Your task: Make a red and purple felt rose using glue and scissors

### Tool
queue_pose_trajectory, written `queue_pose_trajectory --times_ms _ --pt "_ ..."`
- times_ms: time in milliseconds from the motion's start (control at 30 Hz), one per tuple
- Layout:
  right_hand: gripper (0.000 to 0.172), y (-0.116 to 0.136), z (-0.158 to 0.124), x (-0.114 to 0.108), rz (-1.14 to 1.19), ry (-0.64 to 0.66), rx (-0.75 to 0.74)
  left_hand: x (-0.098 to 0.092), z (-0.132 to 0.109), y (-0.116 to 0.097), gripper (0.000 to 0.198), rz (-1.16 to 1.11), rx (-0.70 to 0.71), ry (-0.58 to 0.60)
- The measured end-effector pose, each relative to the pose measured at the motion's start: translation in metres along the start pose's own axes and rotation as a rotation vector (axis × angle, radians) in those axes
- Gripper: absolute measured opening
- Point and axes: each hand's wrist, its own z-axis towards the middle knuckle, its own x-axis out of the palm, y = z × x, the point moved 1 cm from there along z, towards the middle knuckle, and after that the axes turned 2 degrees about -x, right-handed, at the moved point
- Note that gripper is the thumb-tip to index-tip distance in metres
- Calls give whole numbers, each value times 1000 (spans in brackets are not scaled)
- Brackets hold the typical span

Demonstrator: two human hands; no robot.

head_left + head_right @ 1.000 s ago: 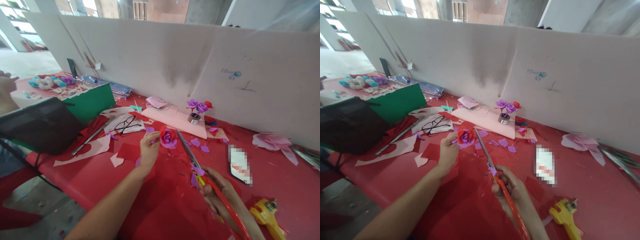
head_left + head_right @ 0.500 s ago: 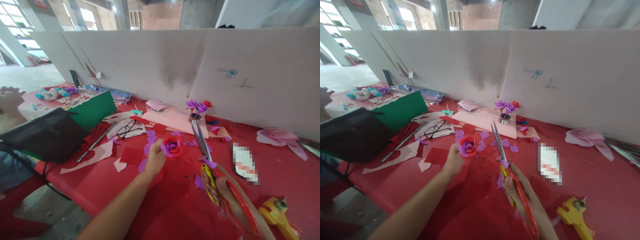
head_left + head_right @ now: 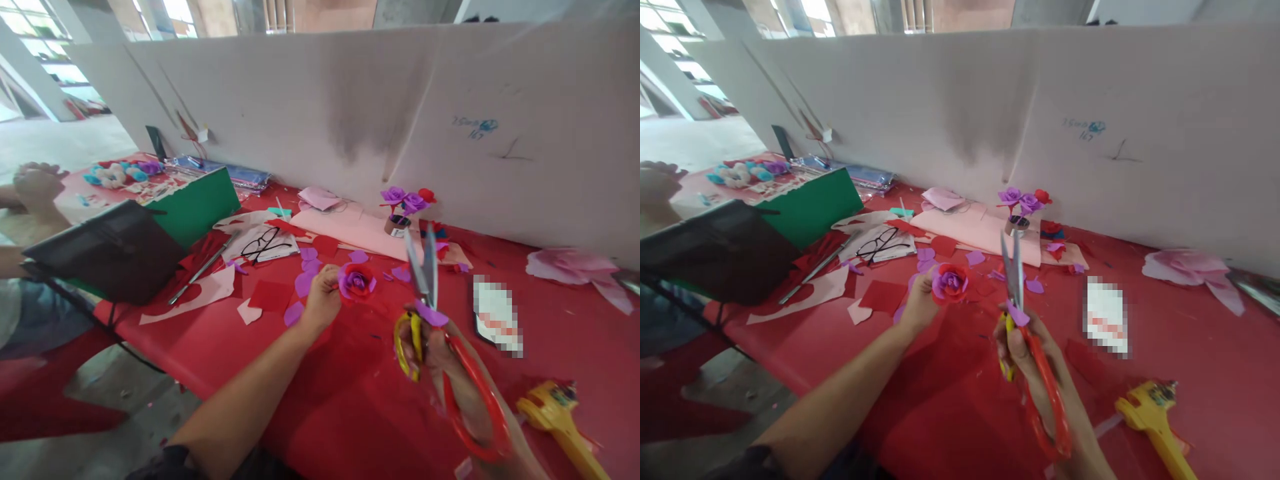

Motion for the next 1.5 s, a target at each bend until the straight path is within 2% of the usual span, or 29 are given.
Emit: queue_pose_trajectory --times_ms 100,200,467,633,800,967,1067,1233,1367,1500 --pt "40 7 1 8 53 -102 -93 13 -9 3 26 25 15 170" --pt "38 5 5 8 132 -112 -119 22 -16 9 27 70 37 273" --pt "22 20 2 8 307 -83 -59 21 -17 25 16 46 -32 217" --pt "17 25 5 6 349 -132 -30 22 -19 22 18 -44 -127 213" --pt "25 18 9 2 289 -194 -41 22 -17 13 17 -87 -157 145" --pt "33 12 7 1 230 -138 15 17 -12 16 17 -93 -163 -23" --pt "34 10 7 1 174 -109 42 11 -5 20 11 -47 -100 -89" --pt "33 7 8 1 105 -95 74 -1 4 21 19 67 33 -203" --pt "43 6 8 1 41 -91 93 -4 7 17 17 -2 -52 -271" --pt "55 3 12 -8 -272 -152 108 -2 11 11 6 -131 -146 -248"
